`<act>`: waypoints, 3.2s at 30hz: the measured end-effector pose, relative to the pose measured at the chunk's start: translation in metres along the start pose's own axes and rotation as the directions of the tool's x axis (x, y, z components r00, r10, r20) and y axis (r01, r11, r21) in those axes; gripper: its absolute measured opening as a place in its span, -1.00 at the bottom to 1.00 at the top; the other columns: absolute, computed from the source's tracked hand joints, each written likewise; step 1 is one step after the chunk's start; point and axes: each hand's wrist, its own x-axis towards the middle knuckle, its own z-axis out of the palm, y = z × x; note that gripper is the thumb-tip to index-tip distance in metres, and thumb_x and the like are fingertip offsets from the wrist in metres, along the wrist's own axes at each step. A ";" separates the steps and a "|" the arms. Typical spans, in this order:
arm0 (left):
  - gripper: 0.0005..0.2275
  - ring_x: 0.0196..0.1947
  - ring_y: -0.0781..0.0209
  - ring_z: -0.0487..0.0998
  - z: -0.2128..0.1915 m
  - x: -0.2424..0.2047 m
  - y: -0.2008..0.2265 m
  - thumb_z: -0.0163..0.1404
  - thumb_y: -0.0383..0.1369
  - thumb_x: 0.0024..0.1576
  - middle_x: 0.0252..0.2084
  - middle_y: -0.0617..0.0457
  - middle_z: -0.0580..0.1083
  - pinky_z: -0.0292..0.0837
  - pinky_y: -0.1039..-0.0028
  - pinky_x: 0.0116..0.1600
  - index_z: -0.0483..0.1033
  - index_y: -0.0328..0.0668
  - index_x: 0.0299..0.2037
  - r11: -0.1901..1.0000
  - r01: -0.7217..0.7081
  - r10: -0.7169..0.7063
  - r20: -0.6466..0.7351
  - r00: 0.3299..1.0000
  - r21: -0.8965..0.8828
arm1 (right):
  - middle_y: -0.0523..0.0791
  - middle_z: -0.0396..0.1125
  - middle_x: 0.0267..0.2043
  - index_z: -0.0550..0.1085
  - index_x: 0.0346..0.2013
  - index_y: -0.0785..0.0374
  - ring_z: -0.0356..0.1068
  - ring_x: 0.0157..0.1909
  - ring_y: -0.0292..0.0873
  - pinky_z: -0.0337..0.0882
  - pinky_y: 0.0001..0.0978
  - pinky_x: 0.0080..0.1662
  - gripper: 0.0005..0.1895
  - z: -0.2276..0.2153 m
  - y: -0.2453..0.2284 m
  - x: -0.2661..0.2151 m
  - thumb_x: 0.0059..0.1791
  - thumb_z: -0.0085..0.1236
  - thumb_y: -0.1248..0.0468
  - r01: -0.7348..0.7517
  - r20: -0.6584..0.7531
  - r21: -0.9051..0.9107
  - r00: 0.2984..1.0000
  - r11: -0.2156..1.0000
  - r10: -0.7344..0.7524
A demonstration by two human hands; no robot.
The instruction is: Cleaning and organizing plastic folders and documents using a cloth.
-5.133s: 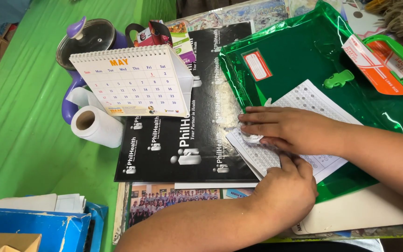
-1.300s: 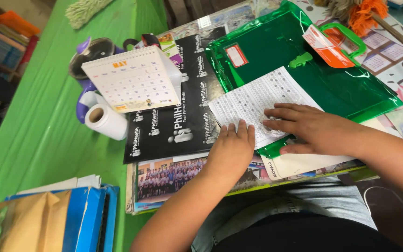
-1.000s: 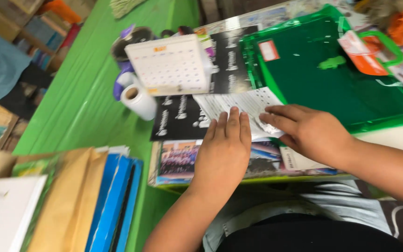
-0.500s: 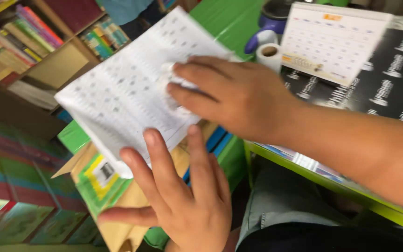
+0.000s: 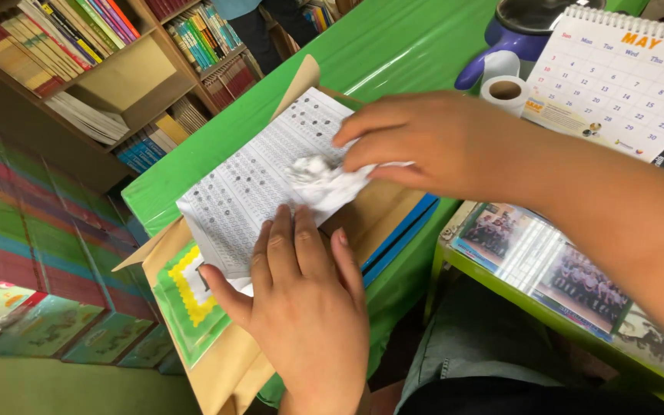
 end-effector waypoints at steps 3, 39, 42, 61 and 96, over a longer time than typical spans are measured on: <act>-0.71 0.14 -0.03 0.56 -0.004 0.000 0.009 -0.10 -0.16 0.39 0.17 -0.03 0.54 -0.31 -0.34 0.42 0.61 -0.11 0.06 0.998 -0.042 0.042 -0.012 0.999 -0.048 | -0.09 0.38 0.24 0.50 0.00 0.14 0.42 0.19 -0.01 0.42 -0.06 0.04 -0.78 -0.028 0.003 -0.043 0.08 0.02 0.37 -0.077 -0.045 -0.049 0.996 0.996 0.075; -0.35 0.37 -0.39 0.28 0.111 -0.150 0.425 -0.04 0.06 0.17 0.34 -0.18 0.29 0.16 -0.33 0.28 0.29 -0.14 0.40 -0.237 -0.562 0.936 -0.342 0.088 -0.792 | -0.22 0.24 0.34 0.41 0.25 -0.24 0.29 0.30 -0.07 0.46 -0.07 0.03 -0.46 -0.071 -0.086 -0.511 -0.02 0.15 0.22 -0.980 0.112 -0.127 0.141 0.155 0.984; -0.23 0.33 -0.47 0.27 0.105 -0.172 0.412 -0.07 0.23 0.11 0.46 -0.33 0.20 0.34 -0.13 0.11 0.29 -0.14 0.42 -0.097 -0.671 0.963 -0.240 0.124 -0.735 | -0.25 0.24 0.34 0.40 0.23 -0.22 0.29 0.31 -0.11 0.52 -0.11 -0.05 -0.39 -0.073 -0.089 -0.502 -0.10 0.22 0.26 -0.975 -0.010 -0.187 0.126 0.122 0.992; -0.38 0.36 -0.42 0.25 0.095 -0.115 0.416 -0.14 0.18 0.14 0.40 -0.24 0.27 0.17 -0.37 0.27 0.45 -0.09 0.23 -0.282 -0.593 0.950 -0.305 -0.064 -0.754 | -0.34 -0.24 0.63 -0.01 0.48 -0.39 -0.15 0.61 0.09 0.32 -0.02 0.35 -0.15 -0.075 -0.096 -0.533 -0.02 -0.10 0.39 -0.780 0.207 -0.610 -0.324 -0.138 0.923; -0.34 0.42 0.05 0.20 0.179 -0.074 0.441 -0.24 0.17 0.24 0.50 -0.02 0.12 -0.03 -0.61 0.28 0.20 -0.16 0.39 0.028 -0.679 1.000 0.024 0.015 -0.733 | 0.05 0.03 0.51 0.32 0.25 0.19 0.14 0.46 0.13 0.32 0.00 0.33 -0.40 -0.073 -0.052 -0.526 0.02 0.03 -0.06 -0.837 0.089 -0.511 -0.277 -0.195 0.957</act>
